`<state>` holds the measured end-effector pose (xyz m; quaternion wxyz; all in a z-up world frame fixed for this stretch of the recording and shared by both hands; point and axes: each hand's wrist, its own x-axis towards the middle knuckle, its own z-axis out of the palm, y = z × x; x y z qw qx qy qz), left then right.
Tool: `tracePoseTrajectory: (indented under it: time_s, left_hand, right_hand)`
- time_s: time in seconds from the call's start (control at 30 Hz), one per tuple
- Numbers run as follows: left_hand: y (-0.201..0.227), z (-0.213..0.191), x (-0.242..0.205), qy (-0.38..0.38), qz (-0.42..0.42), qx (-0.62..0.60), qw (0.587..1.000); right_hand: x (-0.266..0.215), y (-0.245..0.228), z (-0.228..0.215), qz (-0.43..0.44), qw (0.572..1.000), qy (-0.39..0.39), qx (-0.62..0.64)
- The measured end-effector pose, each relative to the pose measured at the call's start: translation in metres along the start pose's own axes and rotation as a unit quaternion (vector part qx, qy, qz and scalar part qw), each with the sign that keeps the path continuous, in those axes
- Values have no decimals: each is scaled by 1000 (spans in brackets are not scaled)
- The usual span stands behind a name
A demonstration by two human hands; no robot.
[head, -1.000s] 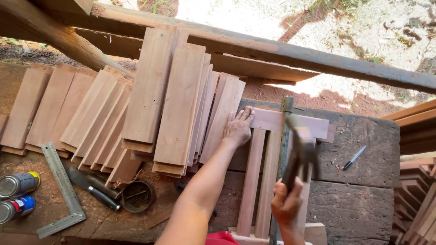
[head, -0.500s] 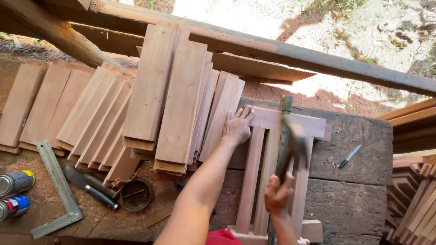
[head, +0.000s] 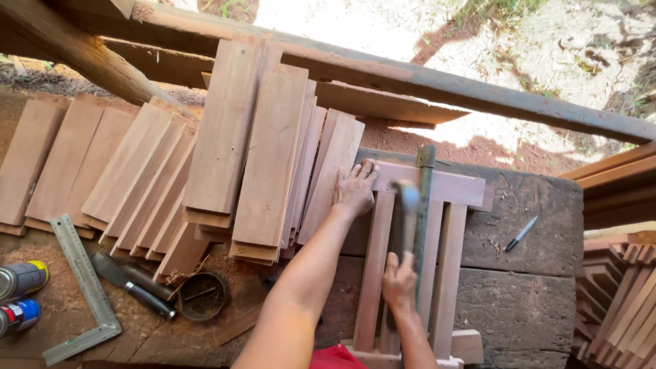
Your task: The person assembles a wooden frame on a workbench, positioning a horizontal rail against the vertical slats and driving nails with a hammer. They use a try square to check alignment, pick up nails, and use pliers to pull or adjust nails before resuming hammering.
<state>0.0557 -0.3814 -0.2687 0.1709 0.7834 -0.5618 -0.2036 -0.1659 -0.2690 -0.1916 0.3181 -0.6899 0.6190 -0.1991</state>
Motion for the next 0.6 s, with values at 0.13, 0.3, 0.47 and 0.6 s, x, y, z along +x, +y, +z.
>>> tracePoseTrajectory:
  time_s: [0.13,0.3,0.47,0.6]
  left_hand:
    - [1,-5,1,3,3,2,1000]
    - [4,-17,1,-43,-17,5,999]
    - [12,-32,5,-12,-15,23,1000]
    - [23,-59,-43,-64,-21,-1,998]
  right_hand:
    - [6,-66,-28,177,981,-76,15]
    - [5,-28,-13,47,997,-55,-39]
    - [9,-29,-21,150,981,-122,-36]
    - [-48,-6,-32,214,963,-109,122]
